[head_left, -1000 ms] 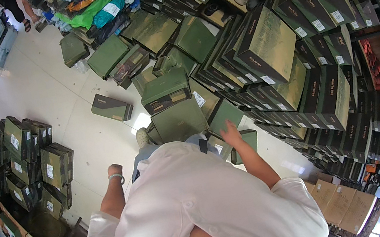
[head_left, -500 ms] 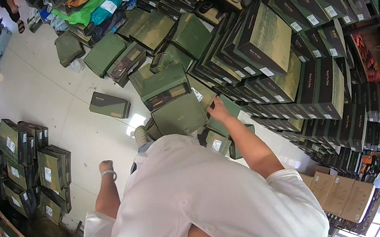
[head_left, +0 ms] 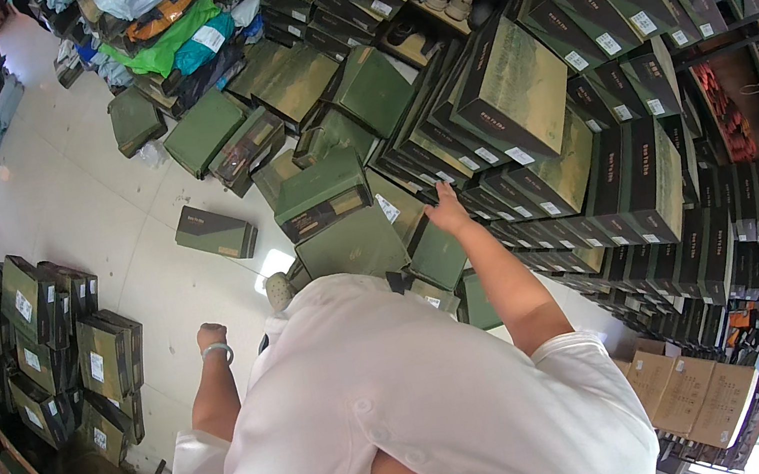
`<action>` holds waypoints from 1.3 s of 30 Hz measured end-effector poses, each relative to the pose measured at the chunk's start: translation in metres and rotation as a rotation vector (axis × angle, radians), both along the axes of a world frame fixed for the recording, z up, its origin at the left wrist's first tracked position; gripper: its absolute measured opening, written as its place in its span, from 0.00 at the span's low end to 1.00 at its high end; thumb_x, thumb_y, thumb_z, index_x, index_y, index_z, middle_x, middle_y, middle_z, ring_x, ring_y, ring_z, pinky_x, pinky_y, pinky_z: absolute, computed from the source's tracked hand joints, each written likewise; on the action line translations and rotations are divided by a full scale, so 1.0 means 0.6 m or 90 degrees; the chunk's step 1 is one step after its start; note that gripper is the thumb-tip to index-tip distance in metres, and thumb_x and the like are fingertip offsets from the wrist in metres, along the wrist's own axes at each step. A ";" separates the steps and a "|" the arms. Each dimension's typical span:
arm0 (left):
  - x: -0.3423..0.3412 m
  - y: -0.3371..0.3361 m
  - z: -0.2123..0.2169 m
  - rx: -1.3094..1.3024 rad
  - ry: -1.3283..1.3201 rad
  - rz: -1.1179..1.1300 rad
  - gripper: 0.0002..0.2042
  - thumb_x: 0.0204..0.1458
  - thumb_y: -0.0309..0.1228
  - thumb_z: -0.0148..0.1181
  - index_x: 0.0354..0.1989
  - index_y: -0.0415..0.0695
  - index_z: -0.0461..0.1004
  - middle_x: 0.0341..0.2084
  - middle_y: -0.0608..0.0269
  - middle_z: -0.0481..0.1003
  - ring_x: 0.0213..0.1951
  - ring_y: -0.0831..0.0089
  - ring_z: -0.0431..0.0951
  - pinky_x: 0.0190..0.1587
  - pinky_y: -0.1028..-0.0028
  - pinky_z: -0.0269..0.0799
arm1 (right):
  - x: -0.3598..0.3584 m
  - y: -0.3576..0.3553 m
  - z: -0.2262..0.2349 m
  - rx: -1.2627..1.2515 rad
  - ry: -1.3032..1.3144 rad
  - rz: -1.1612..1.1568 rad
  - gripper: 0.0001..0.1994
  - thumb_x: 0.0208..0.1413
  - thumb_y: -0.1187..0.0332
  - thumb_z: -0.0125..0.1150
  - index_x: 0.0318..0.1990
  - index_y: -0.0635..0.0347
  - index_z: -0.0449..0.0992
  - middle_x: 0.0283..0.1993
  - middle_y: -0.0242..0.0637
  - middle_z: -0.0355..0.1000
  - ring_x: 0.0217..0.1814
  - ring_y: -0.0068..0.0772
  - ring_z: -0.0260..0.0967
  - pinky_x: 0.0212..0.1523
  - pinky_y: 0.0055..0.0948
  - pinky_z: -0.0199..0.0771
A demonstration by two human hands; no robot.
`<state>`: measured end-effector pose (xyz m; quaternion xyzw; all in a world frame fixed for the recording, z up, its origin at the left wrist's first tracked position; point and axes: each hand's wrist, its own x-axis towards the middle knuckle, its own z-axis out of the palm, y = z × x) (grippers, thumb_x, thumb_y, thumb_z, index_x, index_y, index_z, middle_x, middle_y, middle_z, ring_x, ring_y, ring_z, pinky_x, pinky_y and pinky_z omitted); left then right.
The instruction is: The person packs shoes into green shoe boxes, wraps them in tissue paper, and seals the boxes using a hairdryer to activate adhesive labels. The person also stacks the sealed boxes and handles additional shoe boxes from the floor.
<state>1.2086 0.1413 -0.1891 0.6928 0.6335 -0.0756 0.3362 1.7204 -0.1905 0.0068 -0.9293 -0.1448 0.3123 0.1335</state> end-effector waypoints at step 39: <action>0.021 -0.007 -0.072 -0.021 0.136 -0.246 0.07 0.35 0.30 0.62 0.15 0.40 0.78 0.20 0.53 0.79 0.27 0.60 0.81 0.35 0.66 0.77 | 0.187 -0.047 0.305 0.144 -0.284 -0.113 0.41 0.54 0.61 0.58 0.70 0.65 0.41 0.75 0.53 0.29 0.73 0.54 0.44 0.68 0.39 0.54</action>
